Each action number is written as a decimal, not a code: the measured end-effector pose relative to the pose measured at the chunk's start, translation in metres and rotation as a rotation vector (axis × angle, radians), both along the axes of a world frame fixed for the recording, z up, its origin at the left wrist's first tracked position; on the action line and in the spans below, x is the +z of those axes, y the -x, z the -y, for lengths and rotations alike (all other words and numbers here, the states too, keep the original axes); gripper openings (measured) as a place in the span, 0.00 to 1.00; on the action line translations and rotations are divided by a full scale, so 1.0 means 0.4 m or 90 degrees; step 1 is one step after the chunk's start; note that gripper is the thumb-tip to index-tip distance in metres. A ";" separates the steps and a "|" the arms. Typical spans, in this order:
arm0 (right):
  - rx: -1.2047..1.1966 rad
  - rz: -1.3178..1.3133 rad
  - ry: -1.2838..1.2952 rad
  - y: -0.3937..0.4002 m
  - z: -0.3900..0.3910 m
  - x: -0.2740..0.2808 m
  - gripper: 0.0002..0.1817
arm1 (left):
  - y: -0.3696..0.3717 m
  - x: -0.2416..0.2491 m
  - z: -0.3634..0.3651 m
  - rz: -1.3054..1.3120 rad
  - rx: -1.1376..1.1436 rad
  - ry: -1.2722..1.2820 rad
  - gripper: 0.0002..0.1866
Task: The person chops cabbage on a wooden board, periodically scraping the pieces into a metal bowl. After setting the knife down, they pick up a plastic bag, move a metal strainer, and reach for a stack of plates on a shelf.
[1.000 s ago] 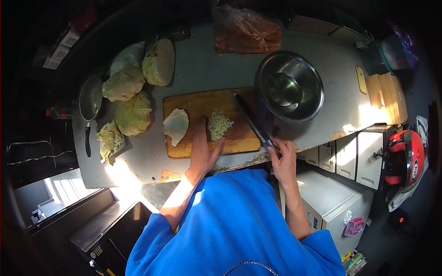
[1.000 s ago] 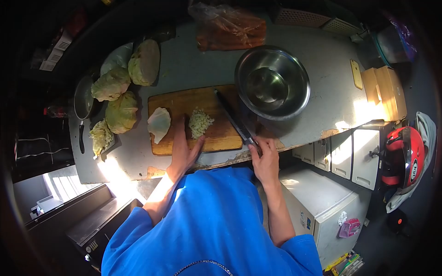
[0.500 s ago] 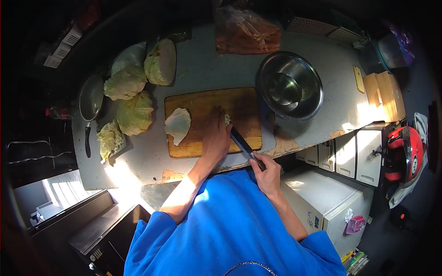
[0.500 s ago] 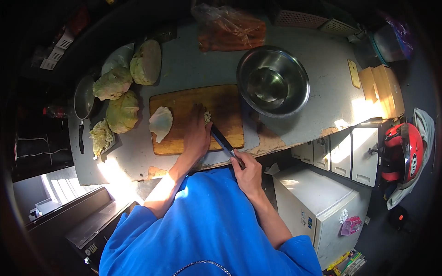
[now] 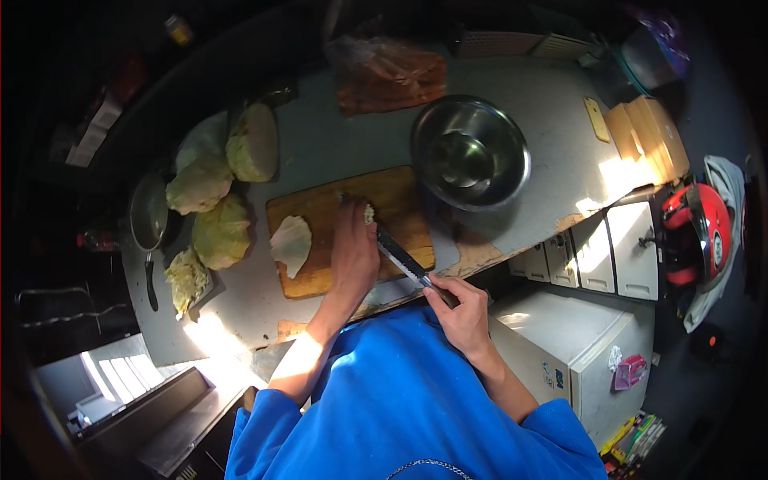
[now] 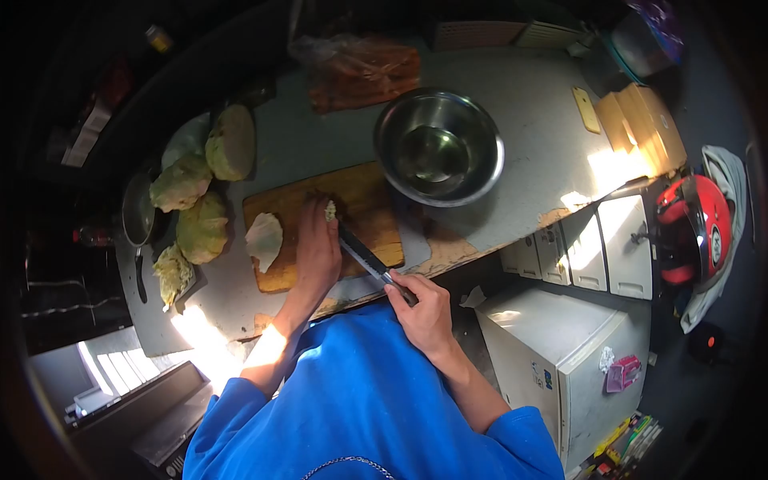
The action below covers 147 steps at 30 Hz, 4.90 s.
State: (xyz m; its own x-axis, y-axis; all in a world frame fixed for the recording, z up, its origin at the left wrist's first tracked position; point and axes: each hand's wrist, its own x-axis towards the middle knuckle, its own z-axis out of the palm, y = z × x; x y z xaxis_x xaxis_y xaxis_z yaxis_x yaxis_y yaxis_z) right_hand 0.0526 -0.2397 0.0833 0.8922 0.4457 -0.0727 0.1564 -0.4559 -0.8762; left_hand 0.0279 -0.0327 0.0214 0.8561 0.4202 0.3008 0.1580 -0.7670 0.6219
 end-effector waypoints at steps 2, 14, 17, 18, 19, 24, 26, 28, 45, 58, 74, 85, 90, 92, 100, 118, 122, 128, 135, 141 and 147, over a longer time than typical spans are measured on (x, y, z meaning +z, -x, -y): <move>-0.004 0.022 -0.033 -0.018 0.010 0.028 0.14 | -0.025 0.050 0.003 0.026 -0.009 -0.013 0.20; -0.151 0.235 0.199 -0.259 0.157 0.108 0.11 | -0.409 0.143 0.110 -0.037 -0.208 0.173 0.22; -0.163 0.279 0.243 -0.307 0.189 0.090 0.12 | -0.423 0.152 0.085 -0.089 -0.197 0.268 0.23; -0.158 0.278 0.224 -0.315 0.197 0.089 0.11 | -0.427 0.149 0.069 -0.082 -0.179 0.279 0.22; -0.152 0.278 0.207 -0.319 0.203 0.091 0.11 | -0.432 0.147 0.061 -0.074 -0.161 0.291 0.22; -0.155 0.275 0.170 -0.334 0.201 0.104 0.10 | -0.452 0.150 0.057 -0.079 -0.120 0.232 0.16; -0.162 0.210 0.199 -0.333 0.200 0.107 0.11 | -0.459 0.179 0.062 -0.214 -0.150 0.168 0.14; -0.171 0.191 0.150 -0.337 0.205 0.108 0.10 | -0.454 0.168 0.055 -0.131 -0.174 0.148 0.13; 0.066 -0.042 0.050 -0.210 0.035 -0.123 0.13 | 0.132 -0.096 0.121 -0.228 0.218 0.008 0.40; 0.134 -0.261 0.029 -0.077 0.046 -0.164 0.16 | 0.036 -0.135 0.094 -0.156 0.195 -0.069 0.33; -0.112 -0.010 -0.027 -0.221 0.134 0.133 0.12 | -0.340 0.158 0.141 0.084 -0.074 -0.042 0.31; -0.157 0.226 0.118 -0.335 0.196 0.115 0.09 | -0.242 0.144 -0.014 0.043 -0.087 0.434 0.23; -0.034 0.020 -0.005 -0.276 0.132 0.105 0.11 | -0.038 0.042 -0.038 -0.069 0.104 0.204 0.25; 0.068 -0.020 0.005 -0.246 0.084 0.076 0.12 | 0.016 -0.023 -0.003 -0.092 0.128 0.090 0.28; 0.135 -0.008 0.061 -0.207 0.019 -0.122 0.12 | 0.140 -0.088 0.120 -0.240 0.225 -0.043 0.35; 0.062 -0.379 -0.080 -0.215 0.149 -0.013 0.17 | 0.136 -0.070 -0.001 -0.048 0.044 0.020 0.16; -0.039 -0.331 -0.190 -0.213 0.203 0.042 0.18 | -0.057 0.081 0.048 0.141 -0.035 0.025 0.18; -0.182 -0.175 -0.190 -0.211 0.253 0.071 0.17 | -0.347 0.107 0.141 -0.002 -0.212 0.112 0.22; -0.108 -0.121 -0.119 -0.180 0.228 0.024 0.22 | -0.086 0.121 0.017 0.141 -0.040 0.075 0.14; 0.073 -0.409 -0.102 -0.132 0.064 0.032 0.20 | 0.190 -0.044 -0.195 -0.087 0.201 -0.158 0.18; 0.229 -0.248 0.143 -0.093 -0.024 -0.077 0.20 | 0.149 -0.070 -0.071 -0.162 0.068 -0.188 0.23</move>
